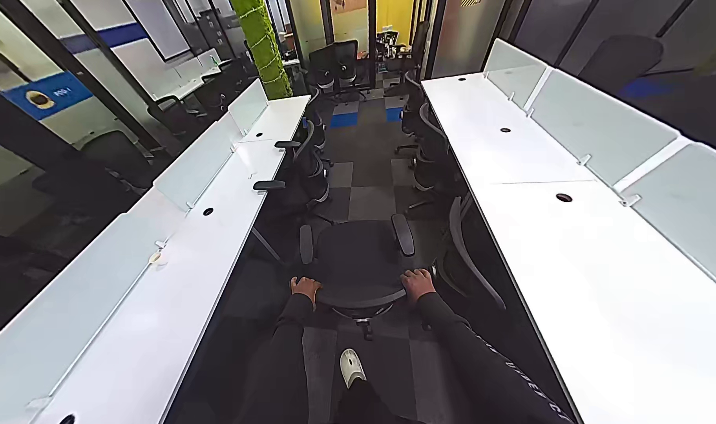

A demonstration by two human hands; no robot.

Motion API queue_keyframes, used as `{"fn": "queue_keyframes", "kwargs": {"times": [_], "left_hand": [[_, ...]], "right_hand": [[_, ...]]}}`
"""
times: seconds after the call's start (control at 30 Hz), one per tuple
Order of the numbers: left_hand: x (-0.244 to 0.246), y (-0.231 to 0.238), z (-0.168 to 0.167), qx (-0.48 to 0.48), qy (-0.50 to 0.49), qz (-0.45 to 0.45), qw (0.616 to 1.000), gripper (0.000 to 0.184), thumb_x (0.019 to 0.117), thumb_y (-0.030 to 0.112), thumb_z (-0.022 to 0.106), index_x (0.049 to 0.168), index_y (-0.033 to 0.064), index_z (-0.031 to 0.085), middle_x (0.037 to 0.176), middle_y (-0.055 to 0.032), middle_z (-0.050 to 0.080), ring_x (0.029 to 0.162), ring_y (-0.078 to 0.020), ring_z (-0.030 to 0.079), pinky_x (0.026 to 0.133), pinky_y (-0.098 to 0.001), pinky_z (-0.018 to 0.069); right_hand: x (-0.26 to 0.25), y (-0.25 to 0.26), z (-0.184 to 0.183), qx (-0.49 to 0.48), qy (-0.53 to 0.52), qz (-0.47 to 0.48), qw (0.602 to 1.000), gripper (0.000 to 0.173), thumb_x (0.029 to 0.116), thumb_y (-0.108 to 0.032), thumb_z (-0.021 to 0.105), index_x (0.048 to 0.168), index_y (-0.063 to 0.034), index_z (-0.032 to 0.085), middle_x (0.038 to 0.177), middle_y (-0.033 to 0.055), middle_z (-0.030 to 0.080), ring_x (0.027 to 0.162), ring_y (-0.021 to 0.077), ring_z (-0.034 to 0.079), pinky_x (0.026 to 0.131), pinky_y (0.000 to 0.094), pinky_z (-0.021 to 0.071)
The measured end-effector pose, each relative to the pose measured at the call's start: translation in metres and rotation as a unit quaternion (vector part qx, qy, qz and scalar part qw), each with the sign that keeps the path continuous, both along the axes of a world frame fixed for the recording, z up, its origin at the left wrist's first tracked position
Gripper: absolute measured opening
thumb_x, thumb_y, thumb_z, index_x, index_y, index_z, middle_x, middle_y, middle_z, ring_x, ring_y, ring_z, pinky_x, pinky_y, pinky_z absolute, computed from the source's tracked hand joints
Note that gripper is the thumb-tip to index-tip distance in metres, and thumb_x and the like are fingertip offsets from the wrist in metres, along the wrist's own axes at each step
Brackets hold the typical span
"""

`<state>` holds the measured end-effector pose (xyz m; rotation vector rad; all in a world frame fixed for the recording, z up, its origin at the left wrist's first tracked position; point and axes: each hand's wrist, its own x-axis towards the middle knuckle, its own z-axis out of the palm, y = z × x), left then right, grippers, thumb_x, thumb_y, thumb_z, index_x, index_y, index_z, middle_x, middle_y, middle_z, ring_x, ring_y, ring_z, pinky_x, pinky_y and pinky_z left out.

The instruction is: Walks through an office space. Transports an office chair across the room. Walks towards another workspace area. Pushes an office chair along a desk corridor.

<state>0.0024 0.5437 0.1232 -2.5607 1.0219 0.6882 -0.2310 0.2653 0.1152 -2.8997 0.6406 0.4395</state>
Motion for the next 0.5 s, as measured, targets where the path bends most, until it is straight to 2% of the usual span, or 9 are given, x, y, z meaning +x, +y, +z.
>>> {"fn": "queue_keyframes", "kwargs": {"times": [0.07,0.13,0.23,0.37,0.5], "left_hand": [[0.034,-0.009,0.000,-0.039,0.017,-0.007,0.999,0.078,0.0664,0.012,0.086,0.138,0.0329,0.064,0.145,0.0022,0.062,0.147,-0.0261,0.043,0.124,-0.0667,0.0120],[0.069,-0.025,0.002,-0.059,0.030,-0.019,0.998,0.076,0.0677,0.010,0.084,0.138,0.0331,0.064,0.145,0.0035,0.062,0.149,-0.0248,0.041,0.124,-0.0662,0.0109],[0.114,-0.056,0.006,-0.046,0.041,-0.040,0.997,0.077,0.0691,0.009,0.083,0.139,0.0341,0.063,0.146,0.0037,0.061,0.148,-0.0240,0.041,0.124,-0.0655,0.0141],[0.160,-0.084,0.003,-0.058,0.050,-0.047,0.996,0.076,0.0686,0.008,0.084,0.138,0.0309,0.064,0.146,0.0024,0.061,0.149,-0.0247,0.041,0.124,-0.0658,0.0131],[0.203,-0.123,0.006,-0.064,0.053,-0.058,0.995,0.075,0.0693,0.010,0.084,0.138,0.0293,0.064,0.146,0.0026,0.061,0.149,-0.0238,0.040,0.124,-0.0647,0.0137]], "right_hand": [[0.029,-0.007,0.000,-0.001,0.011,-0.033,0.999,0.049,0.0788,-0.014,0.078,0.127,-0.0113,0.070,0.133,0.0115,0.068,0.131,0.0368,0.057,0.121,0.0648,0.0263],[0.059,-0.018,0.003,0.006,0.022,-0.077,0.997,0.052,0.0780,-0.012,0.080,0.129,-0.0138,0.070,0.136,0.0105,0.066,0.134,0.0390,0.054,0.119,0.0731,0.0219],[0.099,-0.036,0.006,0.015,0.033,-0.128,0.991,0.053,0.0784,-0.008,0.080,0.129,-0.0170,0.070,0.140,0.0093,0.064,0.139,0.0415,0.049,0.110,0.0809,0.0268],[0.141,-0.063,0.003,0.029,0.037,-0.153,0.987,0.050,0.0845,-0.005,0.075,0.133,-0.0164,0.068,0.144,0.0098,0.061,0.142,0.0417,0.046,0.107,0.0807,0.0314],[0.183,-0.104,0.004,0.037,0.029,-0.162,0.986,0.051,0.0846,-0.002,0.074,0.133,-0.0161,0.069,0.146,0.0088,0.061,0.143,0.0410,0.046,0.109,0.0795,0.0310]]}}
